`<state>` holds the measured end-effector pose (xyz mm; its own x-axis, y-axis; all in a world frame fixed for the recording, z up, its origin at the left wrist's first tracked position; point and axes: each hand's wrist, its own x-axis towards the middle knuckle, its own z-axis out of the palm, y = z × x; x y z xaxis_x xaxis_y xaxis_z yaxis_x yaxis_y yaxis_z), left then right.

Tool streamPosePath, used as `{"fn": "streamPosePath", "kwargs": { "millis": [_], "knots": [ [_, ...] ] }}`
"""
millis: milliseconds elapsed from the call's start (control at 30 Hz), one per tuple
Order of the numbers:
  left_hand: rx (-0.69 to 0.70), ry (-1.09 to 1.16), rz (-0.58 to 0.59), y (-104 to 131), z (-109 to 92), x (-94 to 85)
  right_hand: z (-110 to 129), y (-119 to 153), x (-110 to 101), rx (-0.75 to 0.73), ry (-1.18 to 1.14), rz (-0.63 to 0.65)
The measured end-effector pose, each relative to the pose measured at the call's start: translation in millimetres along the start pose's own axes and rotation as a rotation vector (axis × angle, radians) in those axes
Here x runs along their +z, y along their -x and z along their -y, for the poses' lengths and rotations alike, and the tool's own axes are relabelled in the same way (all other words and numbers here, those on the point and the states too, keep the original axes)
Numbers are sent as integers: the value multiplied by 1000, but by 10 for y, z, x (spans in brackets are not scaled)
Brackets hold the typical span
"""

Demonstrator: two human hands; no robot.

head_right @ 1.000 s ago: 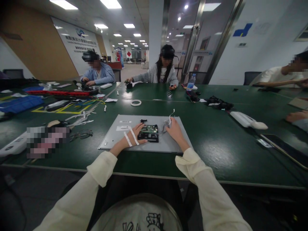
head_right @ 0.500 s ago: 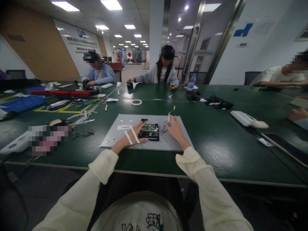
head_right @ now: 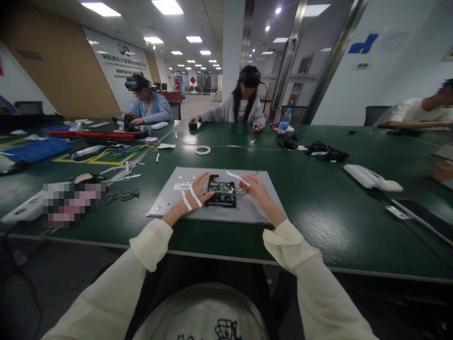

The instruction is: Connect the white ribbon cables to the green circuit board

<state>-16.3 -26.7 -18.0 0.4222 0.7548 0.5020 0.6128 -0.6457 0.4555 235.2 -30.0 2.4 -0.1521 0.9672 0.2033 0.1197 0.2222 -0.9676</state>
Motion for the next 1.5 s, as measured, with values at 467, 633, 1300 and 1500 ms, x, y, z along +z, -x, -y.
{"fn": "streamPosePath", "kwargs": {
  "millis": [467,633,1300,1500],
  "knots": [
    [267,-30,3,-27,-136,47,172,151,274,-158,477,207],
    [209,-29,-21,-9,-143,29,134,152,263,-222,577,76],
    [-339,-240,-161,-381,255,101,-119,-796,783,30,910,-39],
    [-376,-278,-56,-394,298,141,-157,-800,794,66,946,-42]
  ]
}}
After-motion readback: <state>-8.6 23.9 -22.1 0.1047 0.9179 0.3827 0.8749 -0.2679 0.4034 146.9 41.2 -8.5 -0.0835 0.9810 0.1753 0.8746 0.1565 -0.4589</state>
